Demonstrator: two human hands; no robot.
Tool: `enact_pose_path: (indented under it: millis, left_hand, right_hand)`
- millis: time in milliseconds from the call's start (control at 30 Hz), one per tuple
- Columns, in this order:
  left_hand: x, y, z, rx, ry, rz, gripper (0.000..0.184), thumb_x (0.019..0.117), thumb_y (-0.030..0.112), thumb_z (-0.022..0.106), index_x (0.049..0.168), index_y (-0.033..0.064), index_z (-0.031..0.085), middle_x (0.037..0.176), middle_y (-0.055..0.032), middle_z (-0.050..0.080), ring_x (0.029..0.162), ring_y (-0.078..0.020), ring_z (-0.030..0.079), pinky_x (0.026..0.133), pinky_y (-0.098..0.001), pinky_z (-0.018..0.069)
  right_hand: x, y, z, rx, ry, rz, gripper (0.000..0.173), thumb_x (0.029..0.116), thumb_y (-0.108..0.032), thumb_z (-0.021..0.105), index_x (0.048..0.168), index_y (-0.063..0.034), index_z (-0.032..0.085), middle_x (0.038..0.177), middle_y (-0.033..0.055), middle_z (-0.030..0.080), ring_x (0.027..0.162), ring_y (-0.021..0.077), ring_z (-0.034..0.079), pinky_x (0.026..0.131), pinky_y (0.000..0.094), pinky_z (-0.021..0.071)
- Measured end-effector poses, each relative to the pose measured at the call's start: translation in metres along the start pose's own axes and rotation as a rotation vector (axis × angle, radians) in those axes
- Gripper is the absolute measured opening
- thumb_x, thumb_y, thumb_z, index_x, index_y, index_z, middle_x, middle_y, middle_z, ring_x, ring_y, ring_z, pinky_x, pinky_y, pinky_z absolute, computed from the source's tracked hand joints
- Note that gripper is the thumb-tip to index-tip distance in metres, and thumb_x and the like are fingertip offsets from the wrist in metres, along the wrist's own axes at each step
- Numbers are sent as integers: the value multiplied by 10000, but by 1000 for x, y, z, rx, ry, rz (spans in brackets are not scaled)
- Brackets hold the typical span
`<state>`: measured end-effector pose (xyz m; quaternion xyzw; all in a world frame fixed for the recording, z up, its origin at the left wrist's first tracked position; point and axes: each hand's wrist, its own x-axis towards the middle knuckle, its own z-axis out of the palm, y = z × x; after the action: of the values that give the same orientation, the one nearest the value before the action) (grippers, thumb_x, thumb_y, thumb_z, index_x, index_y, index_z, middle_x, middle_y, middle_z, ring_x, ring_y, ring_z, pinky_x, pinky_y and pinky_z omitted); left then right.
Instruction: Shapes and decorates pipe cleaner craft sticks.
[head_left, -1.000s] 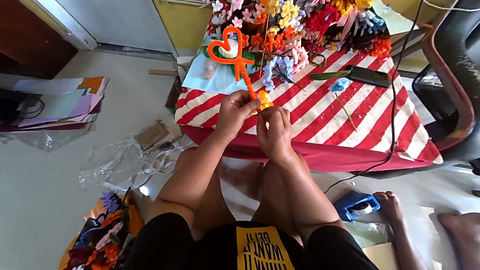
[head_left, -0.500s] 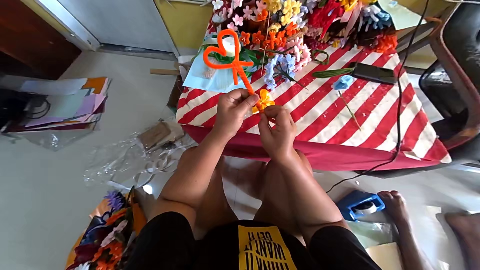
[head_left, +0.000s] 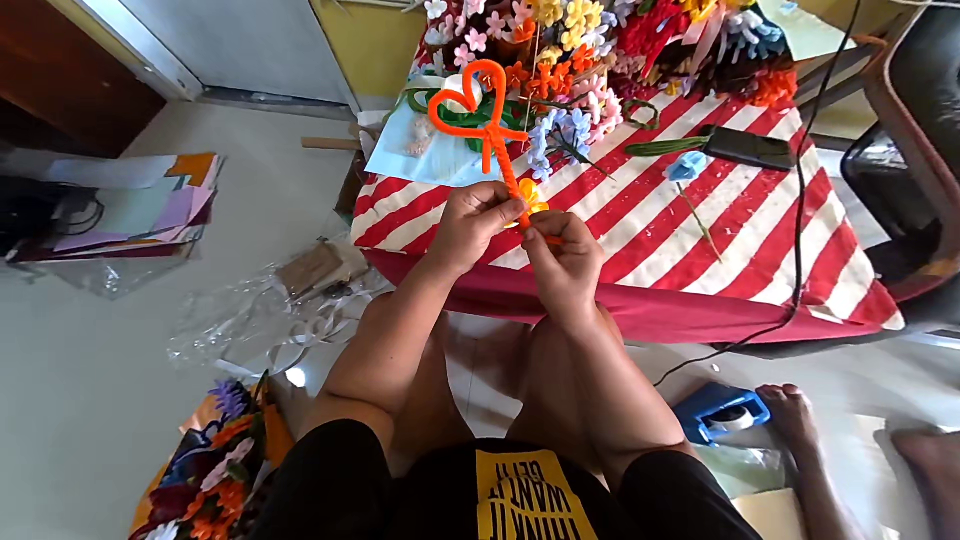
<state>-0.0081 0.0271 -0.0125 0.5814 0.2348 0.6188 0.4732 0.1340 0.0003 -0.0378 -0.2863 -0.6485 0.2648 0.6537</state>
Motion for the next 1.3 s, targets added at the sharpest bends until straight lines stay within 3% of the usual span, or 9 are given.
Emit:
enact_pose_path:
  millis: [133,333,467,533,667,767,867,1067,1300]
  left_hand:
    - [-3,4,-1,20,-53,-63,166,997,-1,555,942,111,665,844,68,673,777,5,640,743,-180,552]
    - [-13,-11,6,-69,-79,-220,206,1074,269,454,1158,139,589,1000,16,653,863,-81,667,787,-293,591]
    - [-28,-30,34,-148,-128,-334,158,1077,145,445,1210,98,517,1025,12,634,892,-77,660,807,-301,587]
    - [-36,-35,46,-211,-97,-327,137,1077,93,432,1177,107,525,992,29,637,876,-61,654,799,-286,577]
    - [-39,-35,52,-264,-33,-309,140,1007,-11,533,1071,108,570,897,33,635,770,-50,629,740,-250,566]
    - [-40,-37,58,-304,99,-296,133,1009,15,544,948,102,623,780,27,623,655,-38,585,640,-218,530]
    - [-39,-37,63,-315,146,-283,156,1026,44,539,928,90,651,751,23,621,632,-34,573,615,-207,519]
    - [-36,-33,67,-410,122,-269,218,1036,53,507,891,110,659,702,41,591,574,-12,519,560,-170,462]
    - [-32,-29,59,-525,-21,-329,269,1038,66,467,855,139,651,642,63,550,515,6,457,490,-144,377]
  right_hand:
    - [1,0,1,46,11,44,58,897,40,586,895,-14,607,971,33,669,832,10,648,721,177,561]
    - [6,4,-9,22,135,-12,71,930,10,589,900,-47,619,996,9,671,853,21,649,732,193,566]
    - [9,4,-16,-11,221,-2,77,937,-1,597,900,-59,631,1007,-2,673,870,28,658,739,203,575]
    - [10,2,-19,-37,235,15,91,939,1,594,877,-61,617,1009,6,677,872,30,662,738,204,575]
    - [12,0,-18,-44,242,24,102,933,1,592,853,-60,611,989,9,671,826,21,649,711,190,564]
    - [11,1,-17,-43,231,12,81,931,7,601,875,-49,614,990,5,664,837,12,646,722,179,562]
    - [11,1,-19,-10,216,3,68,948,5,607,908,-46,624,1010,6,665,852,21,651,733,191,569]
    - [14,0,-25,235,161,132,131,1005,-46,571,948,-128,656,1008,-23,689,827,51,669,708,218,581]
    - [19,-1,-36,489,25,311,152,1029,-111,543,972,-128,684,925,-4,705,673,30,614,597,187,531]
